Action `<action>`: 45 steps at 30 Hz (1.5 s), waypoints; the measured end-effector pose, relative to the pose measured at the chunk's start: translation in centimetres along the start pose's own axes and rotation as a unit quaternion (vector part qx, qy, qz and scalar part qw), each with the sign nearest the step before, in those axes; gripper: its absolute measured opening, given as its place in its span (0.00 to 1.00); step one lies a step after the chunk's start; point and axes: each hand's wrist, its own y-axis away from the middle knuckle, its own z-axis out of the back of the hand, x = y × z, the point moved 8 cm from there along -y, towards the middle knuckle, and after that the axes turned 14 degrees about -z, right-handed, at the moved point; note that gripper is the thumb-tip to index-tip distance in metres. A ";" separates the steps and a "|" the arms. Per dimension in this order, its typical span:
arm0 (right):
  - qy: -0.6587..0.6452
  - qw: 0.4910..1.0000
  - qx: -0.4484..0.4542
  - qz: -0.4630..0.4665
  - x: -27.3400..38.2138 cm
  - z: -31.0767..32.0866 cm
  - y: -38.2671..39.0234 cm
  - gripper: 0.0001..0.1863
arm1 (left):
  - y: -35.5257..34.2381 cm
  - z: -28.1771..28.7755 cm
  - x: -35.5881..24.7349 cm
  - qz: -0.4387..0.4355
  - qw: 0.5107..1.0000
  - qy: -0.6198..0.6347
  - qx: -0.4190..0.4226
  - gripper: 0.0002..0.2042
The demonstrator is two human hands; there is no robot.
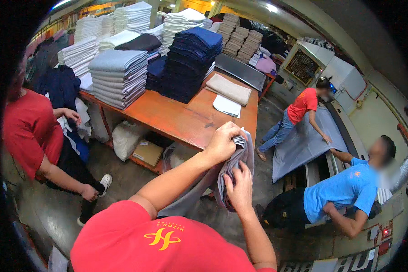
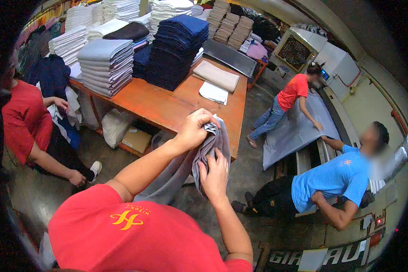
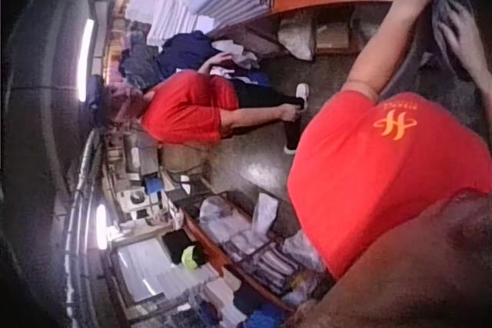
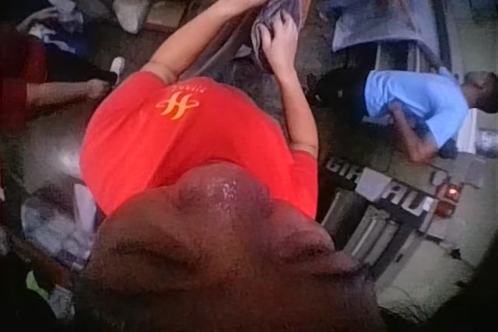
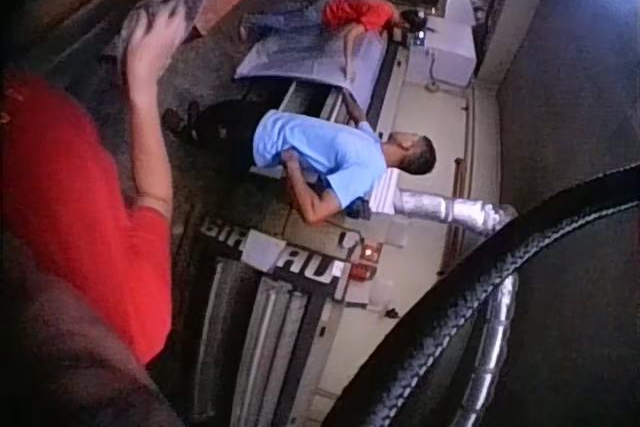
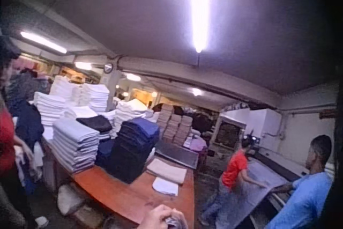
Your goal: The person folds a light gray sheet on a wooden table, aligning edges and stacking it with other folded linens. They repeat this process for multiple sheets, handling each one individually.
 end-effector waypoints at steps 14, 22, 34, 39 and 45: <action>-0.251 0.955 -0.017 -0.154 -8.9 2.8 -1.6 0.17 | 5.5 -9.8 1.5 0.025 0.993 0.019 0.118 0.13; -0.099 0.988 0.098 -0.072 -12.8 -1.4 -0.6 0.10 | 6.0 -12.2 2.7 0.041 0.993 -0.028 0.106 0.14; -0.418 0.882 0.130 -0.178 -17.9 -3.0 -1.5 0.33 | 5.8 -17.0 2.2 0.044 0.989 -0.010 0.141 0.11; -0.049 0.968 0.237 -0.070 -19.6 -5.2 0.4 0.21 | 3.1 -11.8 5.5 0.013 0.999 -0.030 0.007 0.10; 0.095 0.964 0.154 0.196 -18.2 3.3 -1.1 0.08 | -0.7 -2.2 9.5 0.156 0.985 0.042 -0.058 0.11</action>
